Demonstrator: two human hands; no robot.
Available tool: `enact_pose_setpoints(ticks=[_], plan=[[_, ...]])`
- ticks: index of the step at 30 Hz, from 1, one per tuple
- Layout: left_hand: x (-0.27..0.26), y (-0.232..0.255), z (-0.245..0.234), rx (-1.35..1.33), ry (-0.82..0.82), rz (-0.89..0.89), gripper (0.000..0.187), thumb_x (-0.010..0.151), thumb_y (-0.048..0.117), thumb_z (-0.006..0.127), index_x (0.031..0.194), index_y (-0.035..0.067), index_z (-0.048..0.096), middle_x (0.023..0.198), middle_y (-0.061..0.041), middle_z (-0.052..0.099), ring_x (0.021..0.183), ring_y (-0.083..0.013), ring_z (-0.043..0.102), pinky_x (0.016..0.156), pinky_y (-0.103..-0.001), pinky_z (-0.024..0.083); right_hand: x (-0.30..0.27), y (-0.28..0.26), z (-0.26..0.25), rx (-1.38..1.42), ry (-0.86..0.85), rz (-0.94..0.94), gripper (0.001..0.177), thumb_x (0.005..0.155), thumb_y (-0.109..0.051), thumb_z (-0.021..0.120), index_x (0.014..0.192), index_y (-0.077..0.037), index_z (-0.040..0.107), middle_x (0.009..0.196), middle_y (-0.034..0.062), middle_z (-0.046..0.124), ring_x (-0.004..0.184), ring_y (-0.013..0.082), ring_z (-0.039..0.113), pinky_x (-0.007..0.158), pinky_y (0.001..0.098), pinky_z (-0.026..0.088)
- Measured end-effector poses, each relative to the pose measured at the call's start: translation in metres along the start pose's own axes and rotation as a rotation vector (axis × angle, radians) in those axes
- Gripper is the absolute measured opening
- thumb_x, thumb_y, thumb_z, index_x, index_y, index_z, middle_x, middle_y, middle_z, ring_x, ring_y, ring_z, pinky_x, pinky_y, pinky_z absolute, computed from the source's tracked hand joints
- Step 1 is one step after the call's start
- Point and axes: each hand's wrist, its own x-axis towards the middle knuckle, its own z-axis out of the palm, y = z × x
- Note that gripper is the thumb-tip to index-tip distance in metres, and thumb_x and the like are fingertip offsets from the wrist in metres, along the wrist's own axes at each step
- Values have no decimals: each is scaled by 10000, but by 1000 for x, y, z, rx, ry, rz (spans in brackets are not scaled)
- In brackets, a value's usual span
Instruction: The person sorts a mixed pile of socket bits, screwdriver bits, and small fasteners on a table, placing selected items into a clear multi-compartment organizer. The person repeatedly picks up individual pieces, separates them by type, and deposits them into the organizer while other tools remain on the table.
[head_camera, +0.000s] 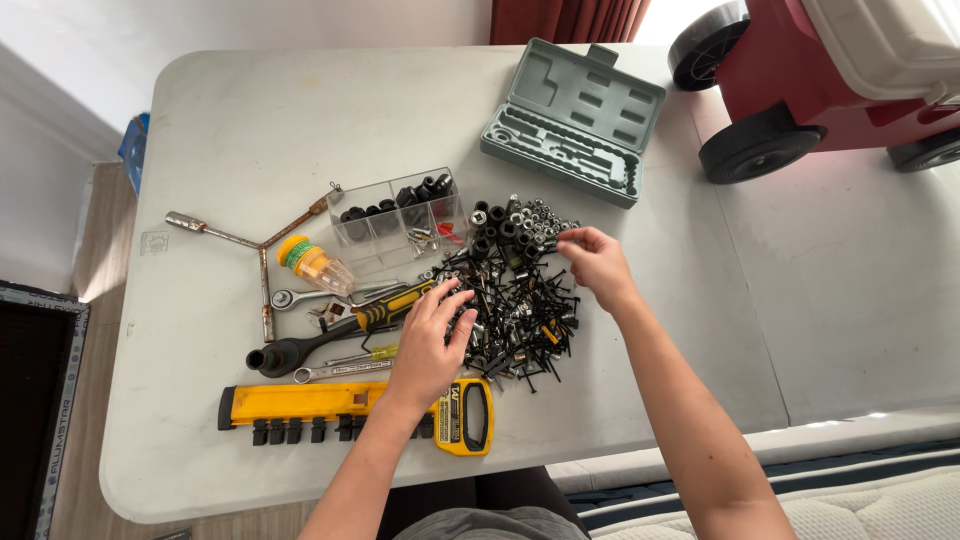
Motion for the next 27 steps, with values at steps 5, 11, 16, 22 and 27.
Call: enact_pose_setpoints(ticks=[5, 11, 16, 22, 27], plan=[[0, -1, -2, -6, 5, 6, 320, 990, 250, 637, 1235, 51, 687, 1390, -151, 612, 1282, -356, 559, 1093, -447, 422, -5, 3, 8, -533, 134, -156, 224, 838, -94, 724, 1059, -72, 742, 687, 29, 603, 624, 126, 545, 598, 316, 482], [-1, -3, -6, -3, 10, 10, 313, 976, 212, 645, 1241, 51, 686, 1391, -151, 608, 1288, -355, 555, 1093, -439, 424, -3, 7, 13, -583, 194, -237, 288, 792, -111, 765, 1048, -31, 664, 702, 48, 627, 640, 169, 603, 623, 348, 509], [-1, -2, -8, 5, 20, 22, 312, 973, 204, 649, 1242, 51, 687, 1390, -151, 607, 1300, -355, 553, 1099, -437, 423, -6, 8, 10, -598, 141, -190, 222, 836, -140, 750, 1029, -35, 716, 714, 90, 656, 638, 192, 597, 623, 375, 516], [-3, -3, -8, 13, 18, 37, 314, 966, 194, 653, 1243, 50, 683, 1390, -151, 605, 1288, -356, 556, 1092, -437, 426, -17, -2, 7, -578, 82, -83, 198, 852, -175, 766, 976, -21, 756, 749, 42, 713, 621, 103, 611, 606, 282, 515], [-5, -2, -8, 2, 3, -1, 315, 960, 200, 652, 1241, 60, 683, 1387, -141, 608, 1269, -343, 565, 1080, -427, 437, -32, -12, -6, 55, -144, 144, 176, 944, -190, 739, 1016, -31, 719, 720, -32, 577, 598, 73, 464, 501, 244, 357]])
